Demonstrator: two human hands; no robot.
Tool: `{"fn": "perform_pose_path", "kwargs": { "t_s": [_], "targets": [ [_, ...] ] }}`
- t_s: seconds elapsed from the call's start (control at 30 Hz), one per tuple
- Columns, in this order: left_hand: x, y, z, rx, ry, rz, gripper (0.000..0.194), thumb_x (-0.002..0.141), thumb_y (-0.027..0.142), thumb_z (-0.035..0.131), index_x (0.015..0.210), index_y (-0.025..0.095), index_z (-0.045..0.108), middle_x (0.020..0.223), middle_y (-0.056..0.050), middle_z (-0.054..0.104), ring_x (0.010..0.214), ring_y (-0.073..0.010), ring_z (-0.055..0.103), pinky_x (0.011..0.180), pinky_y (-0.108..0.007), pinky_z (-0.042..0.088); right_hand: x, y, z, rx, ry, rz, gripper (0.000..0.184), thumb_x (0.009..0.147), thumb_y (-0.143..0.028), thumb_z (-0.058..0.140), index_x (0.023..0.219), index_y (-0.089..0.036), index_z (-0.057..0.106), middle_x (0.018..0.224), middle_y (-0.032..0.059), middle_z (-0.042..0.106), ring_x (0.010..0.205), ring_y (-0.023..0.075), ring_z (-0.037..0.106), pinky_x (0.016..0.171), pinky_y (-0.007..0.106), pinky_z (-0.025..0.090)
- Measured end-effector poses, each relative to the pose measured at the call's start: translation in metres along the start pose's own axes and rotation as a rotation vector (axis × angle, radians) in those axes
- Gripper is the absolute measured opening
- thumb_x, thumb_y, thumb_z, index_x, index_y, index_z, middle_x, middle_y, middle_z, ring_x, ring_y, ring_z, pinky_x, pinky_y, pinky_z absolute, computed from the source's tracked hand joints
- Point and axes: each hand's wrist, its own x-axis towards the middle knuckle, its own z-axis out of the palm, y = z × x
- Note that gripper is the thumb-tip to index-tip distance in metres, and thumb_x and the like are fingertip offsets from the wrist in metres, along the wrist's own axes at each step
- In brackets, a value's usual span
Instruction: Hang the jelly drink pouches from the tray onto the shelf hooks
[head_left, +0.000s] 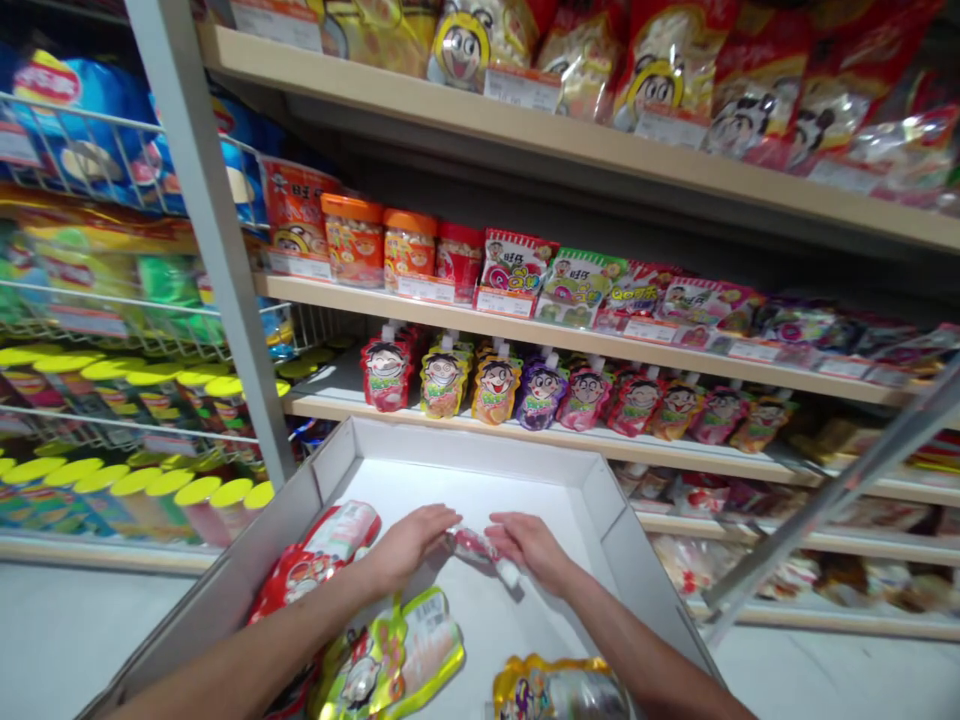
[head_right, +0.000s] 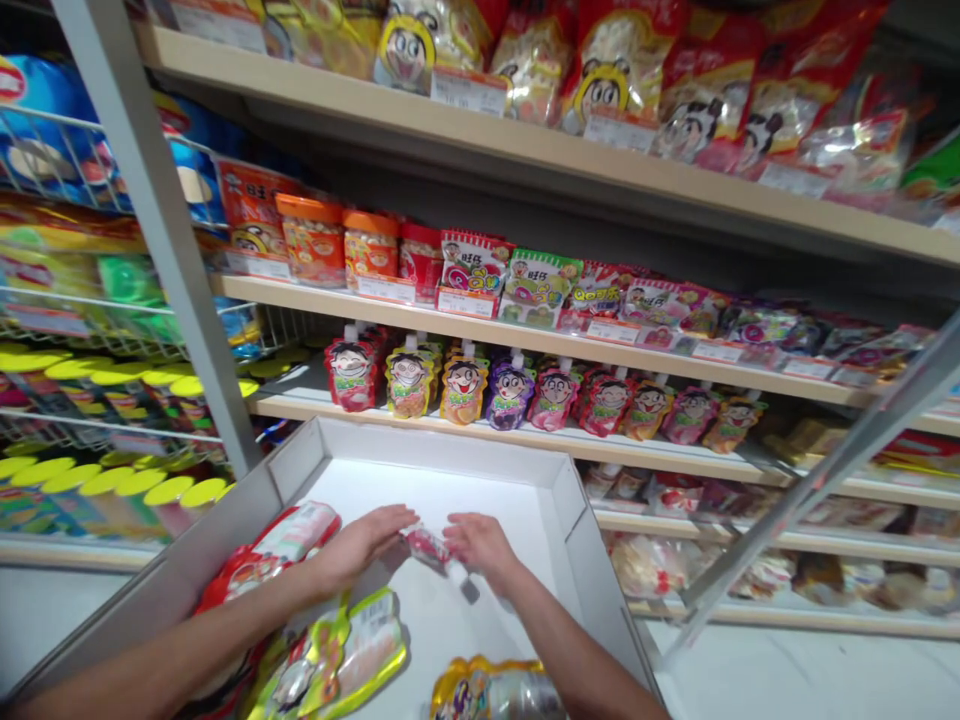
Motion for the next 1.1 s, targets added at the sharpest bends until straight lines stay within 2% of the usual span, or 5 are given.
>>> {"fn": "perform_pose_path", "kwargs": {
  "t_s": [0.2,0.4,0.77,0.93,1.1],
  "targets": [
    [0.008,0.010,-0.003,-0.620,0.080,-0.334,0.043,0.074,0.046,0.036,0.094,0.011,0.054,0.067,-0.002,0.057,0.056,-0.0109,0.047,0.051,-0.022,0.039,-0.004,-0.021,0.002,0.160,-0.080,-0.091,0.029,0.070,-0.041,0.047,0.086,-0.018,0.055,0.090,0.0053,0.059,0.081,0.0144,0.055,0.068,0.027,0.043],
    [0.010,0.025,-0.002,-0.868,0.078,-0.411,0.045,0.066,0.049,0.047,0.086,0.010,0.054,0.065,-0.001,0.055,0.052,-0.0076,0.040,0.048,-0.019,0.032,0.002,-0.015,0.024,-0.078,-0.006,-0.178,0.030,0.067,-0.038,0.050,0.087,-0.016,0.054,0.076,0.0030,0.059,0.064,0.0133,0.054,0.047,0.022,0.044],
    [0.022,0.020,0.010,-0.659,-0.059,-0.574,0.045,0.057,0.054,0.050,0.067,0.011,0.056,0.055,0.001,0.052,0.048,-0.0086,0.042,0.042,-0.018,0.029,0.004,-0.013,0.015,-0.109,0.146,-0.169,0.030,0.064,-0.041,0.046,0.075,-0.014,0.053,0.064,0.0008,0.054,0.058,0.0146,0.053,0.042,0.025,0.045],
    [0.049,0.028,0.029,-0.675,0.094,-0.605,0.035,0.057,0.044,0.052,0.064,0.010,0.058,0.049,0.001,0.050,0.046,-0.0089,0.045,0.044,-0.020,0.034,0.002,-0.019,-0.002,-0.061,0.213,-0.179,0.033,0.064,-0.042,0.044,0.080,-0.014,0.052,0.070,0.0035,0.057,0.063,0.0171,0.053,0.041,0.025,0.045],
    [0.100,0.064,0.037,-0.722,0.180,-0.479,0.024,0.066,0.029,0.046,0.066,0.009,0.059,0.054,-0.001,0.054,0.049,-0.0088,0.047,0.048,-0.020,0.038,0.004,-0.045,-0.046,-0.089,0.353,-0.289,0.038,0.064,-0.043,0.044,0.089,-0.016,0.050,0.078,0.0040,0.058,0.069,0.0187,0.054,0.042,0.026,0.046]
  ]
}}
